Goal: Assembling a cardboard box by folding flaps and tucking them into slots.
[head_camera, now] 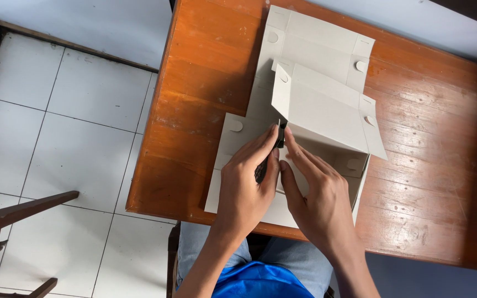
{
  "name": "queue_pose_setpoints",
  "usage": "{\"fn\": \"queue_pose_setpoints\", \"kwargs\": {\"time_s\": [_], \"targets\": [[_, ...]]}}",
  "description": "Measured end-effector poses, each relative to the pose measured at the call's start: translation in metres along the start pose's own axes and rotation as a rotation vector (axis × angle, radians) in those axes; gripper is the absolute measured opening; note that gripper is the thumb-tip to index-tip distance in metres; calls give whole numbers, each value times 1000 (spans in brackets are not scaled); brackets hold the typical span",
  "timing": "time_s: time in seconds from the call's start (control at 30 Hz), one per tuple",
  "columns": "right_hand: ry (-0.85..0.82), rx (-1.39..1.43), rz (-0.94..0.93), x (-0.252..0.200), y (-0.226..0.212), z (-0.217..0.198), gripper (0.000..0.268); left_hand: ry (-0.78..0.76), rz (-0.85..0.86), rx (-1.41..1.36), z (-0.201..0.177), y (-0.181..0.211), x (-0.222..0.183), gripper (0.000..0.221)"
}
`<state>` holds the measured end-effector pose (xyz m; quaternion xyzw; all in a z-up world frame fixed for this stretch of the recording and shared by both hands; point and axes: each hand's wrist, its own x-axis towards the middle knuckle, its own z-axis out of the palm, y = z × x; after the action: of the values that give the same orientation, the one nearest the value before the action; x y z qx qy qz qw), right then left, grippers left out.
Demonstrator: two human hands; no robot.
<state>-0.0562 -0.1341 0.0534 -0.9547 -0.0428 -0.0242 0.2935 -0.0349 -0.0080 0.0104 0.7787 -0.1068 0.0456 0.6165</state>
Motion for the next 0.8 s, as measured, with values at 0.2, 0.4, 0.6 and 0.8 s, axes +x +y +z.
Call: {"fn": "queue_pose_setpoints", "kwargs": {"time_s": [0.2, 0.4, 0.6, 0.8], "targets": [[-65, 148, 132, 4, 0, -6, 50, -24, -18, -4, 2, 2, 0, 37], [-72, 299, 260, 10, -14, -16, 46, -11, -21, -43, 4, 1, -1, 36], [-69, 227, 256, 10, -7, -14, 51, -22, -23, -49, 5, 2, -2, 36], [-167, 77, 280, 21, -14, -19, 52, -41, 45, -25, 7, -3, -3, 43]]}}
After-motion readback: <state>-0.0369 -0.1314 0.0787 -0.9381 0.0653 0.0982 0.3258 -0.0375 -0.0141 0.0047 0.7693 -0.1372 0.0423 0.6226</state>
